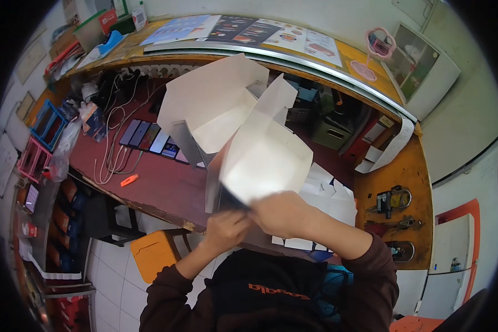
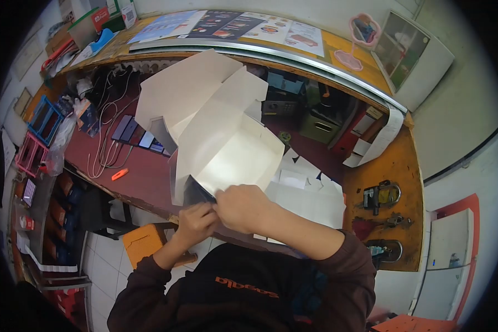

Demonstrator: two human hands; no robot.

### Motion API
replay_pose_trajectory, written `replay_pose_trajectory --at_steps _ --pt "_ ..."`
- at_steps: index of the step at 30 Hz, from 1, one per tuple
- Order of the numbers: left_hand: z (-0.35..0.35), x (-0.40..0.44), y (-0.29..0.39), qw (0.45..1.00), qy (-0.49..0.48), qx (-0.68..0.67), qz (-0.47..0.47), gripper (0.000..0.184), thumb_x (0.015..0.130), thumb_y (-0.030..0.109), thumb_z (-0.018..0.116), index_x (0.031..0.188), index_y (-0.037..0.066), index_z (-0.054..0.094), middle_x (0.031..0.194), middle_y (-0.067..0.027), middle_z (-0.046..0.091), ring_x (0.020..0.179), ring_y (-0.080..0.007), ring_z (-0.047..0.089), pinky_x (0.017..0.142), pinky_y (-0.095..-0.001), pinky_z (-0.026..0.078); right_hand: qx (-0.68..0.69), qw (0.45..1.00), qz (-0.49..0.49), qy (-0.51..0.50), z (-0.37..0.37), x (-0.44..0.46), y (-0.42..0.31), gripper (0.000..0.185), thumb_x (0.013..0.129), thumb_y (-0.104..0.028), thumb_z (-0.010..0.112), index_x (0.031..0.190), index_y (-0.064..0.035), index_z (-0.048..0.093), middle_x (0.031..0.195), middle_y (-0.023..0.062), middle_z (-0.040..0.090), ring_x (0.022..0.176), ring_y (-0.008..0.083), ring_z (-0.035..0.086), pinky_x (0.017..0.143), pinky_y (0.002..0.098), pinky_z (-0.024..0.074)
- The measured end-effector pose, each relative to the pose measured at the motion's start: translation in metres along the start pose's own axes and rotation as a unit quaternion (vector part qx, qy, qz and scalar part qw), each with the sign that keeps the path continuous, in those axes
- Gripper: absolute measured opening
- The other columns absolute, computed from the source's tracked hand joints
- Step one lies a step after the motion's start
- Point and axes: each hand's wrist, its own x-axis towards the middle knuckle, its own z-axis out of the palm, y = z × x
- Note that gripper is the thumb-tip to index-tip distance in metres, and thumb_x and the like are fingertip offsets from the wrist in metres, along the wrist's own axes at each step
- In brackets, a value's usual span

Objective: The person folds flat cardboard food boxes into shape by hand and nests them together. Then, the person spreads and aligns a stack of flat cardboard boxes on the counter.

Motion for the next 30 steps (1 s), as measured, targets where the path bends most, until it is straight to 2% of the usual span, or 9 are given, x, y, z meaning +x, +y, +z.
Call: replay_pose_trajectory --at_steps 9,11,14,16,17,18,21,22,30 --pt "0.012 -0.024 -0.021 0.975 -0.026 0.164 -0.147 0.033 0.065 0.007 0.060 0.096 0.004 0.050 0.097 -0.0099 0.052 0.061 -0.0257 0.055 0.044 -0.0339 0.042 -0.066 0.989 0.106 0.082 0.025 0.031 -0.027 0.014 0.068 -0.010 0.059 0.076 0.0006 0.055 0.067 0.0135 0.060 0.060 0.0236 0.062 0.052 0.0334 0.0496" --pt "0.016 -0.024 -0.019 0.964 -0.084 0.107 -0.229 0.027 0.066 0.002 0.053 0.093 0.002 0.051 0.113 -0.0127 0.048 0.082 -0.0298 0.056 0.058 -0.0375 0.048 -0.068 0.996 0.040 0.036 0.038 0.043 -0.013 0.014 0.071 -0.014 0.058 0.075 -0.0003 0.059 0.072 0.0136 0.061 0.063 0.0257 0.062 0.054 0.0335 0.0494" --pt "0.006 -0.025 -0.031 0.985 0.007 0.091 -0.150 0.026 0.067 0.002 0.056 0.092 0.005 0.052 0.103 -0.0095 0.051 0.085 -0.0279 0.055 0.064 -0.0374 0.046 0.034 0.997 0.003 -0.062 0.024 0.045 0.006 0.020 0.076 -0.022 0.057 0.078 -0.0019 0.060 0.076 0.0146 0.060 0.072 0.0278 0.061 0.062 0.0358 0.0483" --pt "-0.004 -0.038 -0.035 0.988 0.062 0.114 -0.085 0.030 0.064 0.003 0.062 0.092 0.009 0.052 0.093 -0.0063 0.052 0.081 -0.0252 0.055 0.069 -0.0357 0.044 0.088 0.992 0.044 0.076 0.006 0.040 0.018 0.032 0.080 -0.032 0.054 0.083 -0.0010 0.059 0.084 0.0168 0.059 0.082 0.0310 0.059 0.072 0.0407 0.0447" --pt "-0.009 -0.046 -0.037 0.988 0.062 0.114 -0.087 0.030 0.064 0.003 0.062 0.092 0.009 0.052 0.093 -0.0063 0.052 0.081 -0.0252 0.055 0.069 -0.0357 0.044 -0.007 0.964 0.083 0.251 -0.006 0.038 0.026 0.040 0.082 -0.040 0.048 0.090 -0.0013 0.058 0.093 0.0193 0.057 0.088 0.0328 0.056 0.076 0.0447 0.0418" --pt "-0.017 -0.053 -0.040 0.989 0.052 0.109 -0.087 0.030 0.064 0.001 0.061 0.092 0.007 0.051 0.093 -0.0077 0.052 0.081 -0.0268 0.055 0.066 -0.0350 0.045 -0.110 0.942 0.152 0.280 -0.014 0.038 0.038 0.045 0.085 -0.043 0.043 0.096 -0.0007 0.055 0.102 0.0205 0.055 0.090 0.0345 0.056 0.076 0.0465 0.0418" --pt "-0.039 -0.067 -0.057 0.990 0.045 0.108 -0.084 0.031 0.066 -0.001 0.059 0.095 0.006 0.049 0.094 -0.0103 0.052 0.081 -0.0291 0.054 0.063 -0.0345 0.046 0.093 0.943 0.308 0.083 -0.007 0.056 0.069 0.046 0.085 -0.042 0.044 0.091 0.0019 0.057 0.098 0.0234 0.056 0.092 0.0361 0.055 0.077 0.0470 0.0418" --pt "-0.044 -0.070 -0.063 0.989 0.049 0.109 -0.089 0.031 0.068 -0.001 0.058 0.097 0.005 0.048 0.094 -0.0113 0.052 0.082 -0.0298 0.054 0.064 -0.0347 0.046 0.164 0.967 0.190 0.041 0.016 0.069 0.091 0.044 0.086 -0.036 0.046 0.081 0.0056 0.059 0.088 0.0267 0.057 0.087 0.0389 0.056 0.075 0.0469 0.0437" --pt "-0.039 -0.074 -0.056 0.984 0.171 0.025 -0.050 0.059 0.062 0.028 0.072 0.110 0.014 0.041 0.122 -0.0181 0.034 0.112 -0.0423 0.037 0.089 -0.0518 0.036 0.074 0.976 0.149 0.143 0.021 0.083 0.064 0.038 0.088 -0.027 0.039 0.076 0.0010 0.060 0.075 0.0221 0.059 0.075 0.0373 0.056 0.071 0.0441 0.0439"
